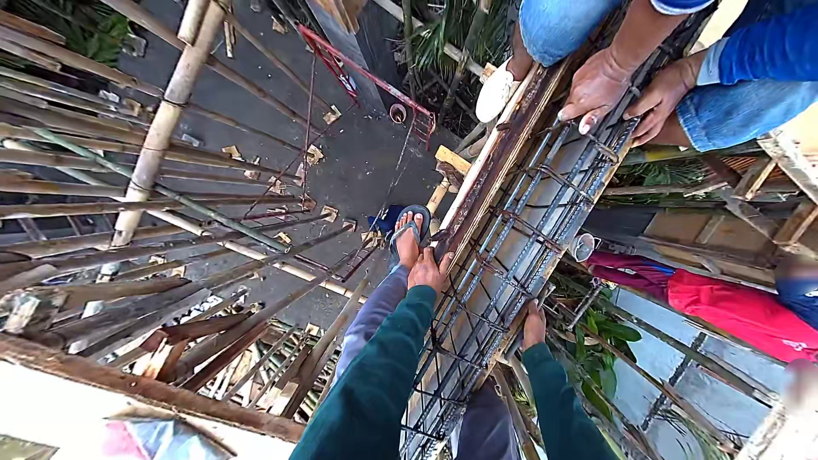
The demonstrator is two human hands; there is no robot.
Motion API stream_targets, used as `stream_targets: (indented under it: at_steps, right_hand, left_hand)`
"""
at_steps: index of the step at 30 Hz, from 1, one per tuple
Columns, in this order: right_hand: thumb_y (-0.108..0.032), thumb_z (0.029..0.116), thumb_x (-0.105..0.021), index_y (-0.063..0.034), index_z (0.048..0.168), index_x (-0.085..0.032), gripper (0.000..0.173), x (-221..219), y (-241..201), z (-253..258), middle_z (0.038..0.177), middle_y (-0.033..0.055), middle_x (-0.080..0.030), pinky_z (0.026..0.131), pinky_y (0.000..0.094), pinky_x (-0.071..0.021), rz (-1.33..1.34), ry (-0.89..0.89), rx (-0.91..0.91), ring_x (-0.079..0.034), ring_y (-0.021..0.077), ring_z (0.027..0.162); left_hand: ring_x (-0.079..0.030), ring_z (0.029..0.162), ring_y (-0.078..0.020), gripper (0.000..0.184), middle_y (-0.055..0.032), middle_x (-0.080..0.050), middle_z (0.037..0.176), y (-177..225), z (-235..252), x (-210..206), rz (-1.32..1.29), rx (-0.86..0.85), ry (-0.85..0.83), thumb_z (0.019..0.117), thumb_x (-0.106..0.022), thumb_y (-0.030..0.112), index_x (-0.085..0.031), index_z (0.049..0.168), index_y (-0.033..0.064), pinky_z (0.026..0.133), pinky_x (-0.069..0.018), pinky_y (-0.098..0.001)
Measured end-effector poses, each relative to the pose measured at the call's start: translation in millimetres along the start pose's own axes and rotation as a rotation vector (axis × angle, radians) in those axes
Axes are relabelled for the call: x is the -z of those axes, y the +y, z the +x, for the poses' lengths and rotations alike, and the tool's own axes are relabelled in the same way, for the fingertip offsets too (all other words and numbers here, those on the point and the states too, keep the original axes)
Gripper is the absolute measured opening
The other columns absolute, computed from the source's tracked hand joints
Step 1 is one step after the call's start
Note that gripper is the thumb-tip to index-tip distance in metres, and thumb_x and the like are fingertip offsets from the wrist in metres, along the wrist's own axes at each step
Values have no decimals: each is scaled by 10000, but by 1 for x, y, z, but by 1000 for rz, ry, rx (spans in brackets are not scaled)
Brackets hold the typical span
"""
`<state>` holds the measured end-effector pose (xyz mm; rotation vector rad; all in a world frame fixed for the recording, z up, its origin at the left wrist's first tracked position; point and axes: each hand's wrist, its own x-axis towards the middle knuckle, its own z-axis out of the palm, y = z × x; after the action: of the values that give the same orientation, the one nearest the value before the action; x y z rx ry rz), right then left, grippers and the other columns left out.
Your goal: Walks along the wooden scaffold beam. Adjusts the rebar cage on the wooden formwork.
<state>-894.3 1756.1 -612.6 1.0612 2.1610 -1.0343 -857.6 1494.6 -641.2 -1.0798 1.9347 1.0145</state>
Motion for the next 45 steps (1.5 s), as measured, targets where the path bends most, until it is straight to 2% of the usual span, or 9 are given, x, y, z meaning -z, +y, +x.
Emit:
stream_targets:
  at_steps: [11, 15, 21, 25, 31, 33, 36, 40, 45]
  right_hand:
    - [-338, 1142, -336, 40, 1531, -376, 544, 0, -10, 12, 1492, 255, -502, 1160, 439, -392, -1, 42, 58, -522, 282, 1365]
    - [-378, 1144, -297, 41, 1473, -423, 547, 1, -36, 41, 1334, 233, -589, 1027, 407, -497, 75, 103, 96, -616, 245, 1178]
    - [-475, 1123, -304, 2, 1447, -486, 605, -9, -63, 80, 1353, 244, -585, 1030, 517, -491, 94, 143, 118, -597, 313, 1225]
    - [-540, 1107, -290, -36, 1445, -519, 649, -22, -69, 83, 1373, 250, -586, 1044, 592, -447, 32, 193, 77, -574, 366, 1259]
    - [-509, 1114, -275, -54, 1436, -563, 628, -33, -75, 77, 1363, 227, -629, 1085, 578, -436, -107, 317, 50, -585, 370, 1297]
    - [-513, 1113, -261, -61, 1474, -530, 638, -32, -74, 77, 1391, 222, -617, 1102, 574, -429, -127, 319, 46, -575, 370, 1317]
    - [-546, 1101, -223, -78, 1429, -559, 662, -30, -71, 75, 1334, 229, -643, 1036, 596, -470, -175, 309, 42, -609, 387, 1258]
    - [-559, 1096, -232, -88, 1412, -571, 661, -29, -69, 77, 1302, 229, -654, 1005, 611, -478, -144, 290, 34, -621, 391, 1226]
    - [-481, 1120, -242, -62, 1407, -576, 608, -28, -79, 70, 1324, 228, -644, 1048, 592, -451, -110, 273, 46, -608, 372, 1253]
  left_hand:
    - [-616, 1243, -417, 731, -247, -607, 1367, -6, 4, -6, -12, -20, 63, 1038, -414, 627, -473, 1487, 53, 1033, -481, -600]
    - [-629, 1220, -411, 731, -239, -625, 1343, -10, 7, -9, -53, -26, 93, 1024, -440, 636, -498, 1469, 59, 1024, -484, -612]
    - [-564, 1308, -417, 704, -236, -560, 1437, -9, 1, -4, -85, -16, 77, 1044, -421, 609, -469, 1503, 78, 1063, -448, -627]
    - [-487, 1361, -430, 548, -256, -518, 1447, 0, -15, -5, -147, -163, 266, 1047, -557, 389, -509, 1459, 31, 1120, -405, -583]
    - [-537, 1274, -415, 421, -231, -572, 1359, 35, -25, -2, -172, -461, 454, 995, -587, 253, -590, 1357, 37, 1059, -448, -568]
    - [-599, 1205, -370, 350, -218, -625, 1292, 47, -24, 2, -205, -560, 404, 1016, -558, 209, -635, 1300, 20, 1029, -491, -525]
    - [-669, 1176, -260, 370, -158, -676, 1296, 71, -25, 14, -266, -604, 137, 1100, -430, 215, -613, 1356, 20, 1033, -532, -463]
    - [-606, 1285, -234, 464, -167, -611, 1414, 102, -11, 12, -632, -398, -199, 1119, -314, 242, -538, 1442, -4, 1117, -459, -427]
    - [-677, 1120, -189, 669, -104, -692, 1262, 113, 5, 37, -978, -101, -319, 1126, -101, 427, -577, 1381, 32, 965, -538, -382]
